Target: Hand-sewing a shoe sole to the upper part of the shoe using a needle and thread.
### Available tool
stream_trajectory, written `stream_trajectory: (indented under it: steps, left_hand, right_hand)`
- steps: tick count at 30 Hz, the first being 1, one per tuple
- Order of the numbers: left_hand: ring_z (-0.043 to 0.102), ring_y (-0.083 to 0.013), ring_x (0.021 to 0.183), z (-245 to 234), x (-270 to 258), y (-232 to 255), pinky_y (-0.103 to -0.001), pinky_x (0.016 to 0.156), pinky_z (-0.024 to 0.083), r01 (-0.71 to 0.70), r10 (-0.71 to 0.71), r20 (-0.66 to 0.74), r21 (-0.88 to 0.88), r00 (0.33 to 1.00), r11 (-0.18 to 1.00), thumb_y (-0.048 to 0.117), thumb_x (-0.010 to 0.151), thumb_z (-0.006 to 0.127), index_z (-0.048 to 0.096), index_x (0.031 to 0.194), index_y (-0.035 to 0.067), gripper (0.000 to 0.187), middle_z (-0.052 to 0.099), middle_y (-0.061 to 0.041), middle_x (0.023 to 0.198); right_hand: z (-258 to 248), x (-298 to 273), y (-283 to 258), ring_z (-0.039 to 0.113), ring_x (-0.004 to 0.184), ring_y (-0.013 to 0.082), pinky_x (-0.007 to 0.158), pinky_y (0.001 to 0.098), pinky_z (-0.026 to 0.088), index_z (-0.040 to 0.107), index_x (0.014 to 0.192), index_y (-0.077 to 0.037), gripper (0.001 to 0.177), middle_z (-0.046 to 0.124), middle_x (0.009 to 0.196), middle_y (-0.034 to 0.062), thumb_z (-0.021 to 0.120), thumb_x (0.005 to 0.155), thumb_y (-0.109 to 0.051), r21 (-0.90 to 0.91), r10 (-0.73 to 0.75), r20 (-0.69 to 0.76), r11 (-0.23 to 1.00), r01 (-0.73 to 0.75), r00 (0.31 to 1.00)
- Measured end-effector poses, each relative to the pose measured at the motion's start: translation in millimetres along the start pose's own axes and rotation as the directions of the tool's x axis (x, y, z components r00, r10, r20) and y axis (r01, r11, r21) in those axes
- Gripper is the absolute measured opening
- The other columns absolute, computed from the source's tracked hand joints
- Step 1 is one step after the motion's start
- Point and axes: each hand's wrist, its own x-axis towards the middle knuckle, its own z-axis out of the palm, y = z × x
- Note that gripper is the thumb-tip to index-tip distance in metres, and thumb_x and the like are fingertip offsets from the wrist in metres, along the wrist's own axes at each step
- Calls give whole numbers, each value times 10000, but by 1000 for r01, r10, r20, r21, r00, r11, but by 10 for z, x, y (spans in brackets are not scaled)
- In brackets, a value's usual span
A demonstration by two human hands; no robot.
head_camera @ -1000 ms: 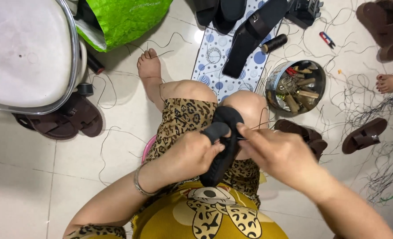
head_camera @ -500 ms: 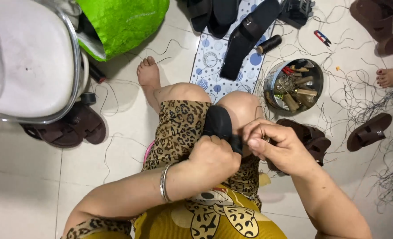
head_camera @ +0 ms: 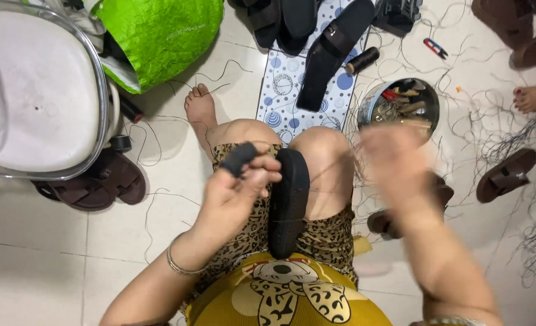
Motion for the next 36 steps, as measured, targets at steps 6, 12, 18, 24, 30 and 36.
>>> stream_trajectory:
  steps: [6, 12, 18, 24, 30, 36]
  left_hand:
    - [666, -113, 520, -315, -19, -36, -294, 646, 600, 569, -905, 29, 769, 425, 292, 449, 1039, 580, 571, 641, 126, 512, 674, 9, 572]
    - [388, -38, 397, 4, 383, 65, -154, 382, 300, 377, -450, 464, 245, 763, 893, 104, 1033, 523, 709, 987, -74, 262, 506, 11, 501]
    - [603, -215, 489, 139, 870, 135, -300, 424, 474, -689, 556, 444, 620, 703, 375, -27, 974, 674, 629, 853, -102, 149, 655, -134, 659]
    - [746, -147, 816, 13, 1203, 111, -272, 855, 645, 123, -126, 8, 155, 992, 980, 549, 951, 490, 677, 1180, 67, 565, 741, -44, 858]
    - [299, -77, 384, -586, 1333, -425, -233, 347, 233, 220, -331, -234, -401, 914, 889, 378, 1019, 535, 677, 969, 27, 382, 371, 65, 526]
    - [723, -140, 714, -1591, 1106, -360, -192, 720, 664, 703, -619, -448, 31, 645, 710, 241, 1042, 591, 572, 1069, 24, 219, 717, -74, 943]
  right_hand:
    - [1038, -1270, 191, 664, 1027, 49, 986, 195, 529, 612, 1331, -111, 221, 702, 1138, -3, 626, 1110, -118, 106, 0, 993, -480, -871, 120]
    - [-452, 163, 387, 754, 924, 309, 750, 417, 592, 756, 1113, -80, 281, 770, 960, 132, 790, 834, -95, 329, -306, 676, -688, -647, 670]
    - [-508, 340, 693, 584, 576, 159, 529, 299, 499, 746, 924, -73, 202, 627, 703, 17, 636, 960, -238, 380, -515, 215, -738, -557, 830]
    - [-750, 714, 516, 742, 1022, 236, 890, 342, 608, 648, 797, -66, 349, 679, 672, 9, 485, 1043, -255, 41, -365, 461, -902, -430, 809]
    - [-628, 335, 88, 432, 423, 64, 380, 173, 392, 436, 745, -148, 394, 400, 532, -58, 348, 1115, -250, -156, -439, 565, -888, -432, 698]
    - [-186, -29, 389, 566, 725, 135, 554, 244, 493, 498, 1337, -77, 353, 662, 1133, 119, 568, 995, -131, -119, -550, 754, -652, -749, 358]
